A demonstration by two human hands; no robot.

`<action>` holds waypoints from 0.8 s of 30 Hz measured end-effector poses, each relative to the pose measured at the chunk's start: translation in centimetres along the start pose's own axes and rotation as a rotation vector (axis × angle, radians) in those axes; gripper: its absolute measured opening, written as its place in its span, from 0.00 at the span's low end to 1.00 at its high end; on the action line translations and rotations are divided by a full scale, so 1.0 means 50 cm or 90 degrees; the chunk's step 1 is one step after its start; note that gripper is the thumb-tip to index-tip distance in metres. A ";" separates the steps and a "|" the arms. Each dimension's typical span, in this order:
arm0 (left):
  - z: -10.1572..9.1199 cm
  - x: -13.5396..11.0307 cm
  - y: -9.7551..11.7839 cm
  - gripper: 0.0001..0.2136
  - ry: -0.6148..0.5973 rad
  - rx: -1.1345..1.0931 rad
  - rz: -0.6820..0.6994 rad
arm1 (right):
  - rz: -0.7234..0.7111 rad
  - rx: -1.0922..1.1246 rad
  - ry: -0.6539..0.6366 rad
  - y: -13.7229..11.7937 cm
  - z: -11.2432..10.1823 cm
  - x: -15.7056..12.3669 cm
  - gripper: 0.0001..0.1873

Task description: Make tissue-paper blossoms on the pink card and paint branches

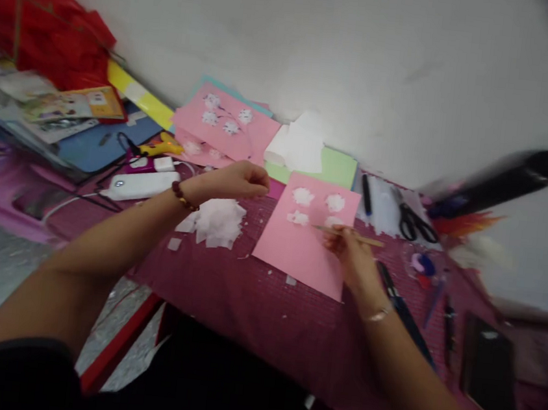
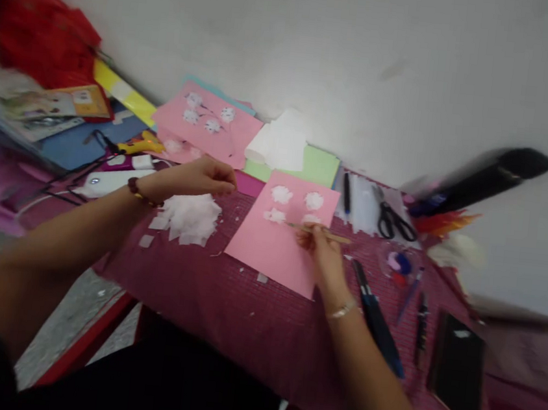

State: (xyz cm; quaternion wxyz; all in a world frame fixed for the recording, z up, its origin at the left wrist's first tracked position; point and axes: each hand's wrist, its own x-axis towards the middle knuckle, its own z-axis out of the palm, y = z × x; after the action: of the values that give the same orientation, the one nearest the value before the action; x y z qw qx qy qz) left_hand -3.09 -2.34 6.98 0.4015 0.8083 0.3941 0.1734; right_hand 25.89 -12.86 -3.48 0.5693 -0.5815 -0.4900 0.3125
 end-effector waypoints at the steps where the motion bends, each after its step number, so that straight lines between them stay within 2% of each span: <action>1: -0.013 -0.007 -0.016 0.03 -0.042 0.038 0.009 | 0.049 0.036 -0.020 -0.008 -0.011 -0.011 0.17; 2: -0.027 -0.014 -0.031 0.02 -0.074 0.070 0.013 | 0.134 0.114 -0.016 -0.015 -0.021 -0.025 0.16; 5: -0.067 -0.041 -0.060 0.04 -0.121 0.142 -0.003 | 0.197 0.168 0.029 -0.028 -0.037 -0.076 0.13; 8: -0.087 -0.086 -0.076 0.05 -0.179 0.224 -0.009 | 0.222 0.171 0.092 -0.029 -0.027 -0.128 0.12; 11: -0.083 -0.160 -0.109 0.06 -0.203 0.307 -0.002 | 0.226 0.166 0.128 -0.017 -0.005 -0.160 0.11; 14: -0.055 -0.248 -0.161 0.05 -0.146 0.369 -0.010 | 0.208 0.187 0.161 -0.001 0.010 -0.174 0.09; 17: -0.008 -0.313 -0.197 0.06 -0.061 0.422 -0.026 | 0.203 0.183 0.164 0.010 0.011 -0.177 0.08; 21: 0.050 -0.333 -0.207 0.09 0.063 0.488 -0.081 | 0.203 0.182 0.119 0.011 0.003 -0.165 0.08; 24: 0.065 -0.320 -0.213 0.07 0.141 0.490 -0.130 | 0.194 0.178 0.080 0.009 0.004 -0.147 0.08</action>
State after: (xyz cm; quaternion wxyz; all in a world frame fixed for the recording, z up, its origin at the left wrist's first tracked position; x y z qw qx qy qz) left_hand -16.50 -12.52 -2.83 0.0401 0.8328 0.5490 0.0589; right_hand 23.44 -19.53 -5.38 0.6200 -0.5826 -0.3119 0.4229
